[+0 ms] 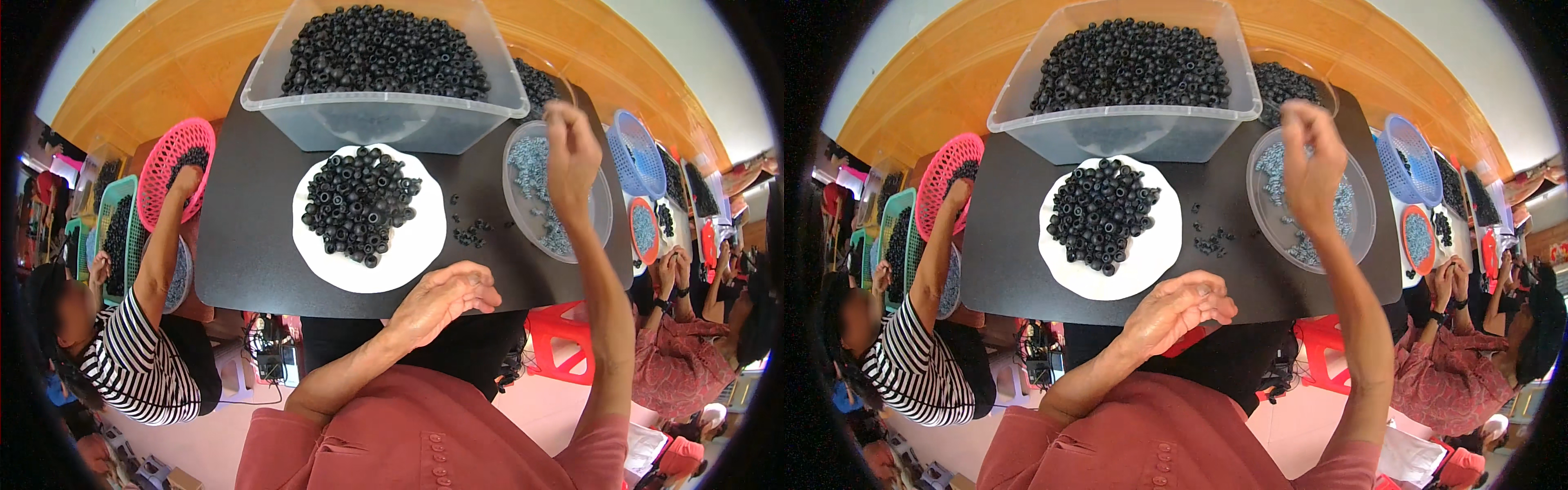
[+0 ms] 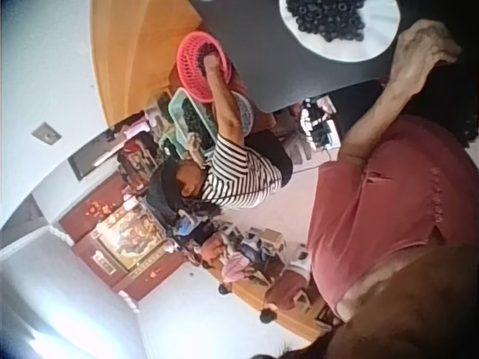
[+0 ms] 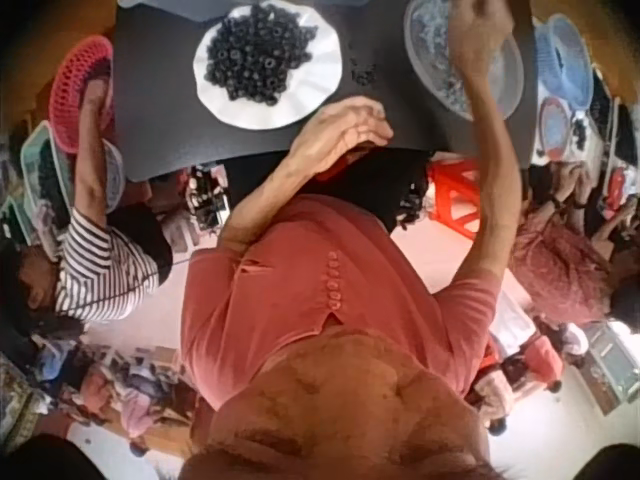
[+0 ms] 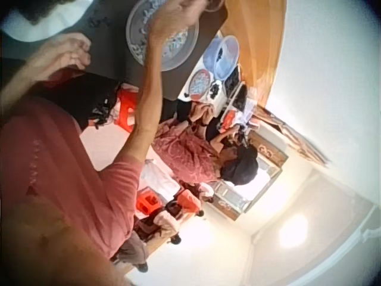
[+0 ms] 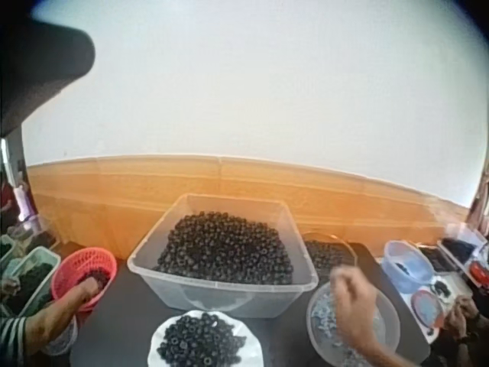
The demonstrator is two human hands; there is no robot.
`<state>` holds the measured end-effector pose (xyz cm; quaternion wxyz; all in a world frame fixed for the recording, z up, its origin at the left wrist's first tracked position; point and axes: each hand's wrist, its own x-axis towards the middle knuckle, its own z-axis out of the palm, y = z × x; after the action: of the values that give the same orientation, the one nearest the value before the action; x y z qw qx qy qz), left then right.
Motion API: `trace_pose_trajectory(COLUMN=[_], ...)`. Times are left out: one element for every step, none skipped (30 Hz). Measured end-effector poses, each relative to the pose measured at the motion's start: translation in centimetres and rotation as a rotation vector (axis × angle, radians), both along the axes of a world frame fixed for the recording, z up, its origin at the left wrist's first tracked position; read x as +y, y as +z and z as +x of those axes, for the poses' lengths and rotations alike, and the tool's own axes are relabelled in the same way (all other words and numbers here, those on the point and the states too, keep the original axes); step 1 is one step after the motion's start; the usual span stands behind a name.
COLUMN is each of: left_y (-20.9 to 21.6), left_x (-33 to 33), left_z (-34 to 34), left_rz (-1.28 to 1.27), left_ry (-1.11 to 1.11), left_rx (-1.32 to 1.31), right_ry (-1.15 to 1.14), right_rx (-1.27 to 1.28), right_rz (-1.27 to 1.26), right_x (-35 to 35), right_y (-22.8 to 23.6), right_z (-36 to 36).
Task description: The person assembles plastic beads by inserting small components into black beads by hand, scoops additional black beads from a plastic container onto a paper plate, and attaches small components into the beads.
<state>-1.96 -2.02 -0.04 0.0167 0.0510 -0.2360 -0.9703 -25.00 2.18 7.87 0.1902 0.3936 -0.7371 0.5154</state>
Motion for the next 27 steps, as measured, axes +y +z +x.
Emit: trace_pose_trajectory(left_y=[-0.2,-0.2,-0.2,-0.1,-0.2,-0.4,-0.6,-0.6,-0.6,-0.6,-0.7,-0.7,-0.8,-0.7,-0.7,-0.7,-0.8,-0.8,-0.8,-0.8,-0.8,-0.8,-0.8,-0.7,-0.7,-0.6,-0.5], left_x=[-0.2,-0.2,-0.4,-0.4,-0.3,-0.1,-0.1,0.0,0.1,0.1,0.1,0.1,0.1,0.1,0.1,0.1,0.1,0.0,0.0,0.0,-0.1,0.0,0.0,0.0,0.0,0.0,0.0], left_z=[0.3,0.3,0.4,0.3,0.2,0.2,0.3,0.3,0.4,0.4,0.4,0.5,0.5,0.5,0.6,0.6,0.6,0.5,0.5,0.5,0.5,0.5,0.5,0.6,0.5,0.5,0.5], left_rz=[-0.002,0.006,-0.011,-0.026,-0.024,-0.005,0.012,0.012,0.002,-0.006,-0.005,-0.014,-0.021,-0.02,-0.021,-0.023,-0.022,-0.028,-0.035,-0.036,-0.039,-0.041,-0.042,-0.047,-0.052,-0.054,-0.051], left_ry=[0.012,0.007,0.004,-0.009,-0.016,-0.016,-0.007,-0.001,0.002,0.002,0.007,-0.002,-0.014,-0.014,-0.017,-0.017,-0.018,-0.017,-0.015,-0.016,-0.013,-0.012,-0.014,-0.01,-0.01,-0.015,-0.009], left_rx=[0.002,-0.001,-0.002,0.005,0.011,0.025,0.032,0.031,0.036,0.043,0.044,0.047,0.05,0.051,0.057,0.061,0.061,0.069,0.077,0.074,0.068,0.063,0.06,0.048,0.04,0.04,0.043], right_ry=[0.047,0.184,0.329,0.421,0.513,0.507,0.516,0.525,0.531,0.525,0.519,0.514,0.514,0.509,0.502,0.503,0.501,0.499,0.499,0.504,0.51,0.507,0.508,0.508,0.502,0.513,0.523], right_rx=[-0.033,-0.051,-0.074,-0.046,-0.014,-0.01,0.092,0.196,0.197,0.226,0.256,0.278,0.279,0.278,0.276,0.276,0.28,0.284,0.282,0.305,0.327,0.325,0.367,0.41,0.409,0.395,0.382], right_rz=[0.075,0.151,0.222,0.262,0.301,0.304,0.373,0.441,0.44,0.488,0.535,0.561,0.563,0.582,0.6,0.601,0.6,0.598,0.597,0.58,0.562,0.56,0.542,0.522,0.521,0.493,0.465], right_x=[-0.2,0.0,-0.2,-0.7,-1.2,-1.8,-2.6,-3.1,-3.5,-3.9,-4.2,-4.4,-4.5,-4.6,-4.6,-4.6,-4.6,-4.5,-4.5,-4.5,-4.4,-4.4,-4.4,-4.4,-4.3,-4.2,-4.1], right_y=[-0.3,-0.6,-1.1,-1.8,-2.4,-2.3,-2.3,-2.2,-2.3,-2.5,-2.6,-2.6,-2.7,-2.8,-2.8,-2.9,-3.1,-3.2,-3.3,-3.4,-3.5,-3.5,-3.6,-3.7,-3.7,-3.7,-3.7], right_z=[3.1,5.0,6.4,7.4,8.0,8.5,8.9,8.9,8.8,8.6,8.5,8.6,8.8,8.9,8.9,9.0,9.0,9.1,9.1,9.1,9.2,9.2,9.2,9.2,9.2,9.2,9.1])
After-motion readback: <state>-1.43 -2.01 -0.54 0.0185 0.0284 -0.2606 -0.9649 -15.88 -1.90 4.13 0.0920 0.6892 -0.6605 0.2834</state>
